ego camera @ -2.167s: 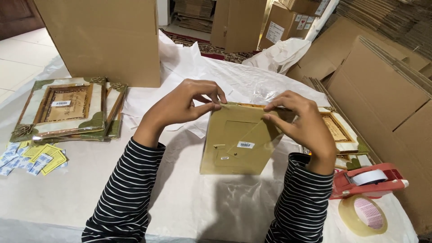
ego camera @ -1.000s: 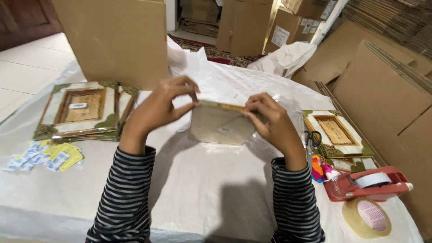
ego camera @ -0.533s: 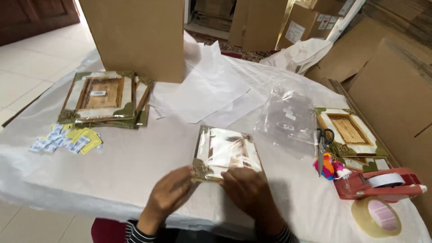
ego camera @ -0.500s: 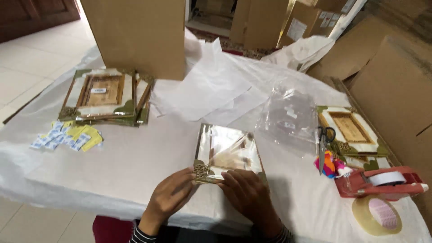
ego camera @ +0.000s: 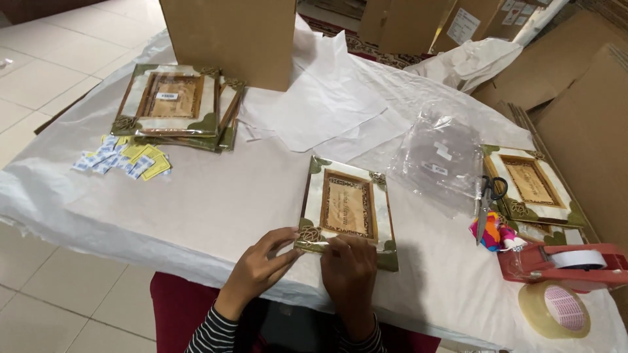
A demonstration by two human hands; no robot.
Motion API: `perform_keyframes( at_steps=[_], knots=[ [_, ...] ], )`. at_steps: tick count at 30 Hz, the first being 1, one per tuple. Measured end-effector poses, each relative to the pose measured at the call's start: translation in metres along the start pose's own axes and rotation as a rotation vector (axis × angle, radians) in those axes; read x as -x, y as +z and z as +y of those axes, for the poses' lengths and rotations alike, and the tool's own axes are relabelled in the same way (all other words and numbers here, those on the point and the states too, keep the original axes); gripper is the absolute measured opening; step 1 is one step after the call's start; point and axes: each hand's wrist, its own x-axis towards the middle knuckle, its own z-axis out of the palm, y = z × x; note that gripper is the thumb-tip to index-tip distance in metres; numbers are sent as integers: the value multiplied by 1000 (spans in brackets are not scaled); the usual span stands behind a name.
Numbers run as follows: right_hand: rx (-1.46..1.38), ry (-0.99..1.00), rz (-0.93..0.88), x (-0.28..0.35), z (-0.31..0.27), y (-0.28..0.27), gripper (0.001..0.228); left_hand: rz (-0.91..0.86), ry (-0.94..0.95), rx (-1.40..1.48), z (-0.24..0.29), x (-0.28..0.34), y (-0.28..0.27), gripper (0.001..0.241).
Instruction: Packaging picture frames into plastic sleeves and decorating a frame with colorful stickers.
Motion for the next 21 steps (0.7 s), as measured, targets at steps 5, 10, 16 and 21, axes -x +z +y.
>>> perform_keyframes(
  at_steps=[5,10,16,21],
  knots=[
    [54,24,-2,8,-6,9,24,1,-37,81,5,0,0,29],
    [5,57,-51,9,-5,15,22,-15,-57,50,7,2,2,25],
    [2,-139,-144,9,8,8,16,-11,-48,13,10,-2,1,18],
    [180,-475,-335,7,23,3,24,-47,-49,-76,9,0,2,19]
  ],
)
